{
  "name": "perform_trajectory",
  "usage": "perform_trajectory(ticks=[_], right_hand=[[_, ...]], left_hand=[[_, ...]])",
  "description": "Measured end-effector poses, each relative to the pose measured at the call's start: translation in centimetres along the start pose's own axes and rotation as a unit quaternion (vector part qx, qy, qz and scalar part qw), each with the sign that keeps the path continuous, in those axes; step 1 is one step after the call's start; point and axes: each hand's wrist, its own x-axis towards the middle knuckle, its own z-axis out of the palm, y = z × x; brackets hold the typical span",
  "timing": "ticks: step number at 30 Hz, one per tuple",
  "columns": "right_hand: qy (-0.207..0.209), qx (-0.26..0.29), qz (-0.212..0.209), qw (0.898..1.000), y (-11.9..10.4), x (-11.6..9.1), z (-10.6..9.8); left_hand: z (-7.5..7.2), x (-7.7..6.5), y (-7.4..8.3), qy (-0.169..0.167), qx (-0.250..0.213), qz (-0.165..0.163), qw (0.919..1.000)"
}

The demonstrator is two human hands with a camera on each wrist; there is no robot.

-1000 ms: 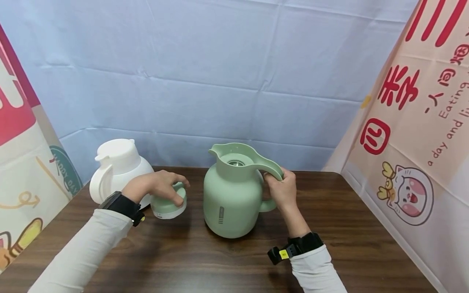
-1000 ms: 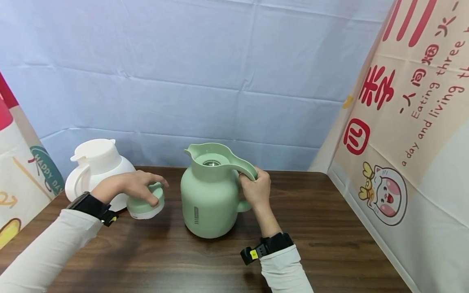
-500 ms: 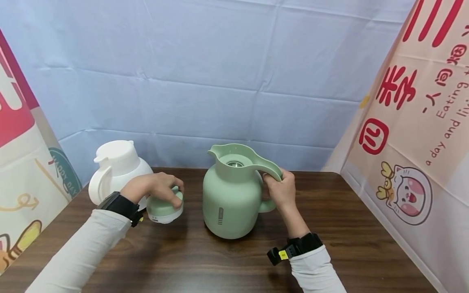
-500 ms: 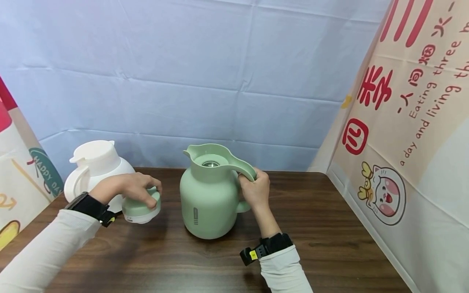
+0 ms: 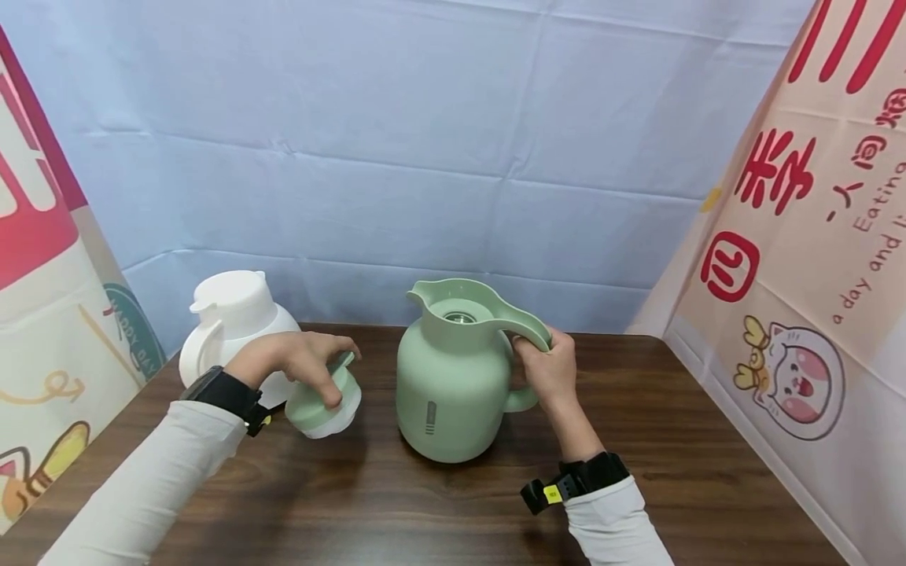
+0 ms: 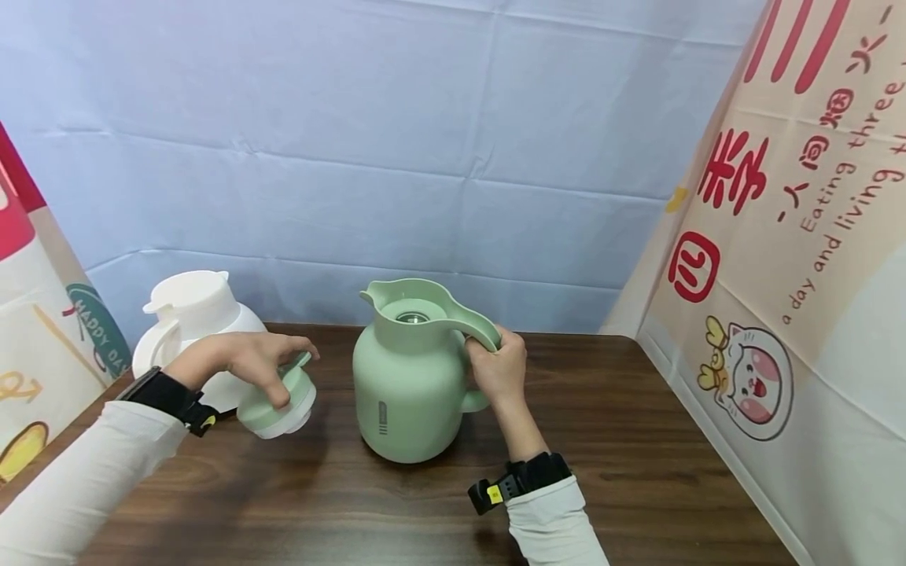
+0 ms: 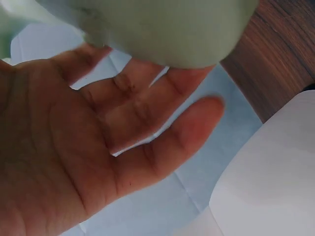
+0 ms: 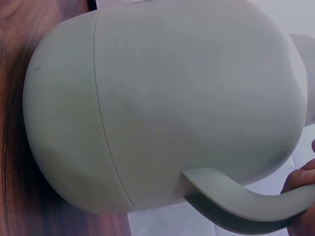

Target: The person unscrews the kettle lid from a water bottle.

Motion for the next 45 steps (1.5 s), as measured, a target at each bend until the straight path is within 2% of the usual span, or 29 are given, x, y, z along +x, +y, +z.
perform_trajectory(ticks=[3,6,12,18,27,34,39,45], right_hand=[[0.003,-0.001,-0.002,1.000,0.4,0.1,-0.2],[0.002,-0.002,-0.001,1.000,0.4,0.1,-0.3],[-0.002,0.006,0.005,1.000,0.3,0.1,-0.3],[-0.002,0.003,0.004,1.000,0.3,0.1,-0.2],[-0.001,-0.001,0.006,1.000,0.3,0.0,0.0],[0.003,-0.008,0.000,1.000,0.2,-0.1,0.0],[-0.002,-0.007,0.007,1.000,0.3,-0.1,0.0],[-0.005,0.003,0.022,1.000,0.4,0.1,-0.2]], left_hand=[[-0.2,0.0,-0.2,-0.005,0.008,0.039,0.9992],[-0.4,-0.1,-0.3,-0.009,-0.001,0.058,0.9983],[-0.1,-0.3,-0.8,-0.008,-0.063,0.084,0.9944],[0.8,-0.8,-1.9,0.017,-0.145,0.126,0.9812],[3.2,-1.5,-3.7,0.077,-0.224,0.187,0.9535],[4.7,-2.1,-4.6,0.145,-0.212,0.233,0.9379],[5.8,-2.3,-4.9,0.204,-0.183,0.230,0.9336],[7.2,-2.4,-5.0,0.284,-0.164,0.209,0.9213]])
